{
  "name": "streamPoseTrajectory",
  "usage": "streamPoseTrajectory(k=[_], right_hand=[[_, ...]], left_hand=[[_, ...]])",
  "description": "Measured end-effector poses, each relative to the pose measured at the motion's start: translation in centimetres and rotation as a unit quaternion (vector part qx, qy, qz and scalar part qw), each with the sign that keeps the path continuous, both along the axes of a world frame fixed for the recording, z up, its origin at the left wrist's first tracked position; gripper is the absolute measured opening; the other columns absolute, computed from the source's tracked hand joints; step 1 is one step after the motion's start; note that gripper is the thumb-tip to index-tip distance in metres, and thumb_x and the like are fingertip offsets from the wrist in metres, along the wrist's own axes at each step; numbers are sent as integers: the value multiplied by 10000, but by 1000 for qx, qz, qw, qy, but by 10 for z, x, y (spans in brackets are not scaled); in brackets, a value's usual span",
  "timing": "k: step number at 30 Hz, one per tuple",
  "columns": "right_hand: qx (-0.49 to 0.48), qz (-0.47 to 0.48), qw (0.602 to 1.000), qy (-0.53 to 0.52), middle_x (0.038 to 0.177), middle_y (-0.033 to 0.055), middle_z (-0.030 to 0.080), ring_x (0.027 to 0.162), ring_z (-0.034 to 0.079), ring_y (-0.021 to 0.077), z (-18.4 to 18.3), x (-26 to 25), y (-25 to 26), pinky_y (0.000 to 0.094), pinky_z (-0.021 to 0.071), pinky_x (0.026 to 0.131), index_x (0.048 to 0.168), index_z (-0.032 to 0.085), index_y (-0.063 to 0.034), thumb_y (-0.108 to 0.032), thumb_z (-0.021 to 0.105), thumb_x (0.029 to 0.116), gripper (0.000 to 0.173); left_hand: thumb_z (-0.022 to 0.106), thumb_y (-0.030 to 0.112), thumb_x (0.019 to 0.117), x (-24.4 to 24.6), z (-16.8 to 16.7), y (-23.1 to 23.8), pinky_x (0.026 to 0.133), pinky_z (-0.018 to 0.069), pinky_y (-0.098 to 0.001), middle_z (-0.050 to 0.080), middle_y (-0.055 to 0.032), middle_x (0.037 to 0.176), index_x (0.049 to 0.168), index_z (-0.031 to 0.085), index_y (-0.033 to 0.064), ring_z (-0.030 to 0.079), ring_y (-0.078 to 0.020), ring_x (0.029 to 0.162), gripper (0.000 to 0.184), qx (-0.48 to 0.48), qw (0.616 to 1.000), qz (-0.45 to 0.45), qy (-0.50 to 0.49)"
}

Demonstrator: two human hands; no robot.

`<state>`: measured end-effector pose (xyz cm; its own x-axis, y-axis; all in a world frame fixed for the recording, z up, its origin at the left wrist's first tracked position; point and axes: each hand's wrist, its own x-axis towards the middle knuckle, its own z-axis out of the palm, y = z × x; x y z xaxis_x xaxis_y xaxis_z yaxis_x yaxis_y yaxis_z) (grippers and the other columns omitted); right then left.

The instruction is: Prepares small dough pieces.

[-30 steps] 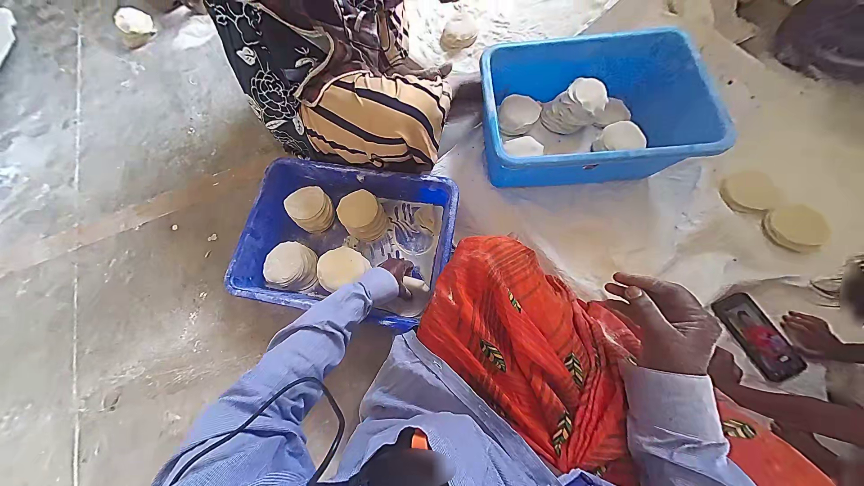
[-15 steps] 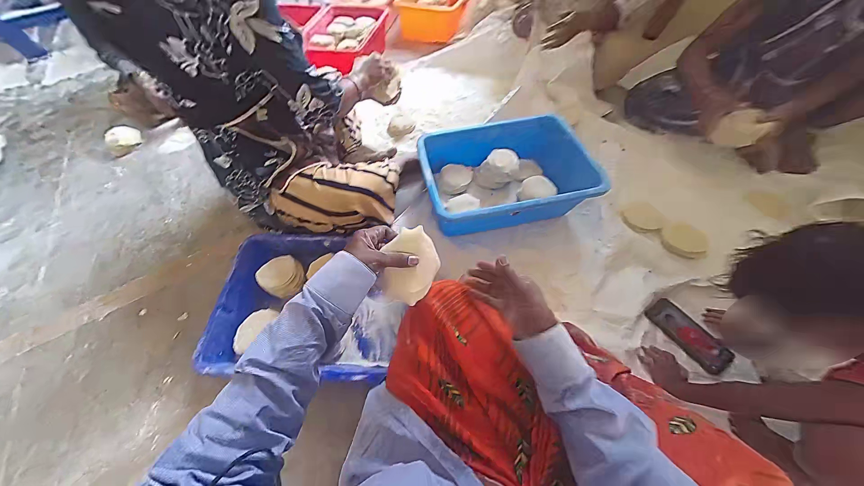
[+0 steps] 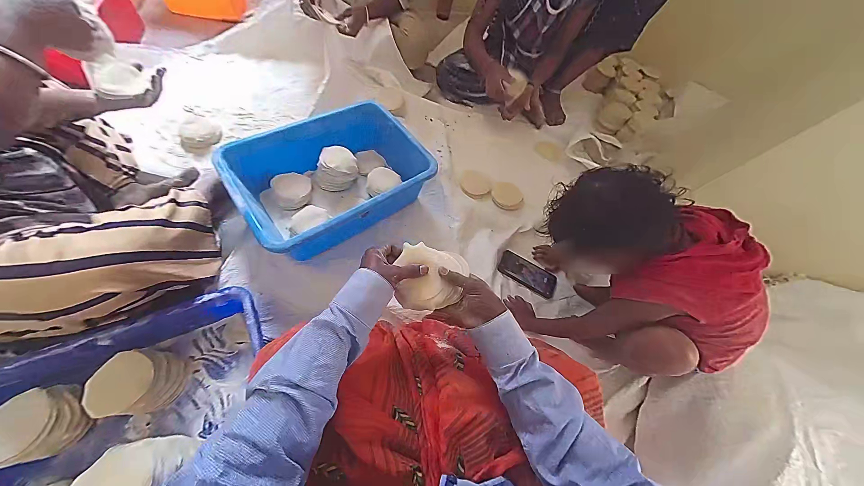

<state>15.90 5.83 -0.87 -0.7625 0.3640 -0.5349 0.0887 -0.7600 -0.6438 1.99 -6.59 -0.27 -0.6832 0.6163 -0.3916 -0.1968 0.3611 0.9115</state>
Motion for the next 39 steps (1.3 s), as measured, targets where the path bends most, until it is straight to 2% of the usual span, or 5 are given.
streamPoseTrajectory(k=[6, 11, 25, 32, 39], right_hand=[[54, -56, 996, -53, 1030, 167, 707, 875, 727, 272, -30, -5, 41, 451, 637, 735, 1267, 564, -13, -122, 596, 1033, 261], [101, -105, 983, -112, 1038, 156, 708, 871, 729, 253, -45, -24, 51, 414, 635, 727, 1276, 572, -11, -173, 636, 1020, 310], [45, -161, 980, -107, 1059, 147, 691, 880, 716, 240, -66, -37, 39, 397, 623, 719, 1289, 559, -36, -288, 552, 1067, 336], [32, -149, 982, -115, 1120, 172, 688, 943, 719, 285, -68, -36, 44, 457, 629, 763, 1325, 544, -25, -294, 565, 1063, 376], [33, -151, 982, -111, 1088, 159, 699, 897, 725, 274, -70, -36, 49, 437, 630, 727, 1309, 561, -43, -307, 581, 1053, 368]], left_hand=[[858, 157, 814, 8, -28, 36, 990, 510, -528, 628, -251, 1277, 1311, 573, -65, 628, -374, 1152, 614, -13, 977, -4, 213], [720, 43, 866, 24, -65, 47, 942, 571, -457, 739, -191, 1074, 1006, 769, -20, 704, -341, 1061, 161, 151, 878, -11, 453], [682, 37, 894, 31, -81, 59, 867, 595, -502, 730, -215, 1019, 911, 758, -23, 709, -400, 1019, 98, 33, 825, -86, 557], [692, 53, 895, 12, -70, 54, 817, 603, -389, 726, -158, 992, 931, 744, -12, 715, -226, 902, 91, 75, 934, -49, 345], [687, 61, 866, 12, -73, 50, 774, 600, -361, 723, -152, 964, 894, 753, 3, 708, -229, 858, 92, 83, 910, -83, 398]])
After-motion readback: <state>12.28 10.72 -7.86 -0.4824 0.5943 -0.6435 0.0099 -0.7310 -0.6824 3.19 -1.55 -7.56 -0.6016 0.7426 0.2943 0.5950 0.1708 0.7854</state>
